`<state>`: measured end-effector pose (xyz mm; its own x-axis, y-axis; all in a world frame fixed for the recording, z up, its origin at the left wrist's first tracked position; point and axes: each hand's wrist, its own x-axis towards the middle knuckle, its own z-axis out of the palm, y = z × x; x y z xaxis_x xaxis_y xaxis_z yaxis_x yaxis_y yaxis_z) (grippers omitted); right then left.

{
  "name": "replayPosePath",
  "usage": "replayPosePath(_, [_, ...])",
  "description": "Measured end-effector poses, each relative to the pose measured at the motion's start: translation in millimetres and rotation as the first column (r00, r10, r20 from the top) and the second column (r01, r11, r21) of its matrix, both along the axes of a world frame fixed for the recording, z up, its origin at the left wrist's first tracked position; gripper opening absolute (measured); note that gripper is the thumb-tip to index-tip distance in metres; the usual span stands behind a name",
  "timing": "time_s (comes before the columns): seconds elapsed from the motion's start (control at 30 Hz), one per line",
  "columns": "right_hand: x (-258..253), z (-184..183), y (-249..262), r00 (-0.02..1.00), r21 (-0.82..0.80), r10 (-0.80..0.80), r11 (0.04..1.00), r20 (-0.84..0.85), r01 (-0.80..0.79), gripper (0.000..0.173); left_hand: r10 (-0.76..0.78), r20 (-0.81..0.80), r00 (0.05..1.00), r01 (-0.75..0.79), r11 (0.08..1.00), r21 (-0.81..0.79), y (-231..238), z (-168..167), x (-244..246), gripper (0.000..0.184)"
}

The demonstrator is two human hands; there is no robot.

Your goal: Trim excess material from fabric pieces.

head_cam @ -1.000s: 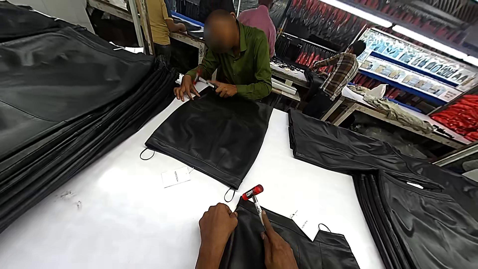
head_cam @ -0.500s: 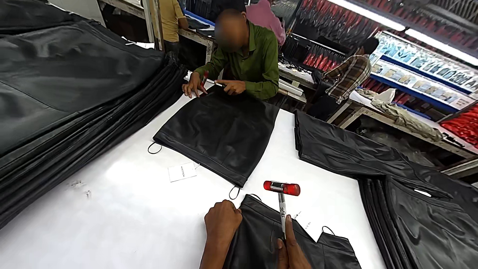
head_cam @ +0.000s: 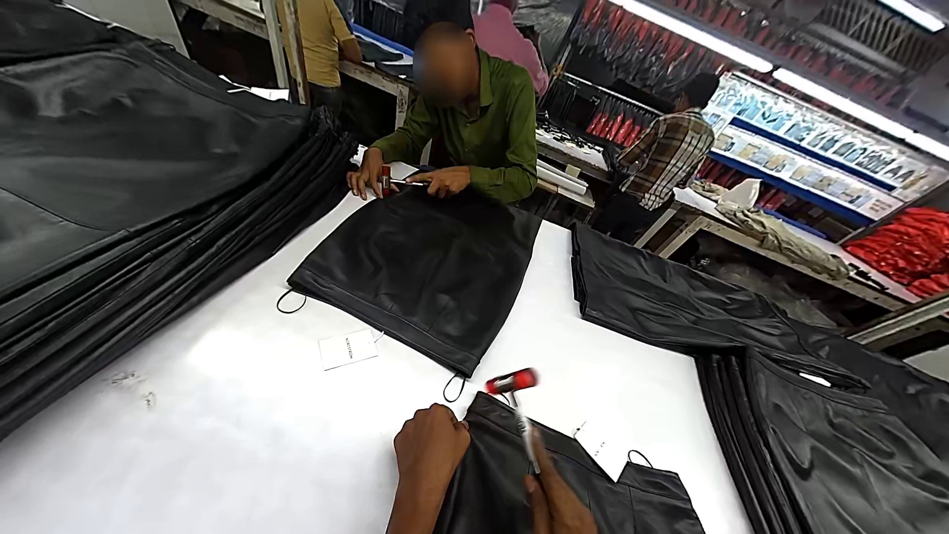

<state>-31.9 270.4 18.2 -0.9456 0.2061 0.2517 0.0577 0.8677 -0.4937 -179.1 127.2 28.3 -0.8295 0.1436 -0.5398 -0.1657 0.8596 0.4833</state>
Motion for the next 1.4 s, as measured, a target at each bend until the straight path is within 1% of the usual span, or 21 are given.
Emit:
replayPosePath(0.07, [1,4,-7,0.986,0.017,-0.043,0.999,-0.162,0.046,0.048,0.004,0.009,1.000,-0.004,1.000,-0.001,-2,-1,1,0.035])
replayPosePath(0.1, [0,-2,-7,0.988,0.061,-0.053,0.996,-0.145,0.063,0.047,0.008,0.008,1.000,-0.008,1.000,-0.002,-2,-2,1,0.035])
replayPosePath(0.2, [-9,-19,3,0.975,0.169,-0.030,0.986,0.219,-0.008,0.053,0.005,0.000,1.000,-0.005,1.000,-0.004,0,-2,3,0.035])
replayPosePath(0.23, [-12,-14,3,0.975,0.139,-0.015,0.990,0.220,-0.016,0.052,-0.003,-0.005,1.000,0.003,1.000,-0.005,0,-1,3,0.035])
replayPosePath(0.33, [-14,0,-10,0.991,0.063,-0.042,0.997,-0.127,0.051,0.047,0.004,-0.002,1.000,-0.004,1.000,0.004,-2,0,-1,0.036])
replayPosePath(0.37, [-13,-5,-13,0.984,0.079,-0.068,0.993,-0.166,0.083,0.047,0.006,0.003,1.000,-0.006,1.000,0.005,-3,-1,0,0.036])
replayPosePath(0.4, [-14,-13,-11,0.990,0.120,-0.076,0.989,-0.120,0.091,0.048,0.007,0.003,1.000,-0.007,1.000,0.004,-3,-2,-1,0.035])
replayPosePath(0.47, [-19,-22,1,0.989,0.160,-0.052,0.987,0.141,0.029,0.053,-0.001,0.002,1.000,0.001,1.000,0.004,-1,-1,-1,0.035])
replayPosePath(0.5, [-20,-18,7,0.985,0.143,-0.032,0.990,0.169,0.008,0.053,-0.008,0.001,1.000,0.008,1.000,0.005,0,-1,0,0.036])
replayPosePath(0.6, [-20,-1,2,0.993,0.080,-0.032,0.996,-0.116,0.041,0.049,0.003,0.005,1.000,-0.003,1.000,0.009,-2,-1,-2,0.036])
replayPosePath(0.63, [-18,-4,-2,0.989,0.081,-0.048,0.995,-0.143,0.060,0.048,0.004,0.011,1.000,-0.004,1.000,0.008,-2,-2,-2,0.036])
replayPosePath(0.7, [-17,-17,0,0.998,0.125,-0.052,0.991,0.033,0.047,0.051,0.000,0.008,1.000,0.000,1.000,0.003,-2,-3,-1,0.035])
replayPosePath(0.77, [-19,-12,8,0.978,0.073,-0.017,0.997,0.210,0.002,0.054,-0.009,-0.001,1.000,0.009,1.000,0.009,-1,-2,1,0.035])
replayPosePath(0.9, [-13,-4,-3,0.990,0.069,-0.058,0.995,-0.128,0.067,0.049,0.001,0.005,1.000,-0.001,1.000,0.019,-4,-1,-1,0.035])
replayPosePath(0.97, [-13,-17,1,0.998,0.121,-0.050,0.992,0.045,0.044,0.051,-0.003,0.003,1.000,0.003,1.000,0.013,-3,-2,0,0.035])
replayPosePath(1.03, [-16,-13,11,0.983,0.062,-0.011,0.998,0.182,0.000,0.054,-0.014,0.002,1.000,0.014,1.000,0.010,-1,-1,2,0.035])
replayPosePath(1.13, [-14,-3,2,0.995,0.064,-0.037,0.997,-0.088,0.042,0.049,-0.012,0.005,1.000,0.012,1.000,0.016,-4,1,-2,0.035])
replayPosePath(1.17, [-11,-7,-1,0.994,0.090,-0.049,0.994,-0.096,0.058,0.049,-0.009,0.014,1.000,0.009,1.000,0.019,-5,0,-1,0.035])
replayPosePath(1.27, [-14,-19,6,0.988,0.120,-0.009,0.993,0.157,-0.010,0.053,-0.017,0.009,1.000,0.017,1.000,0.015,-3,-1,2,0.035])
replayPosePath(1.3, [-14,-13,8,0.988,0.084,0.008,0.996,0.154,-0.022,0.052,-0.024,0.006,1.000,0.024,1.000,0.014,-2,0,2,0.036])
replayPosePath(1.4, [-5,1,-6,0.995,0.061,-0.005,0.998,-0.096,0.010,0.048,-0.012,0.014,1.000,0.012,1.000,0.024,-5,2,0,0.036])
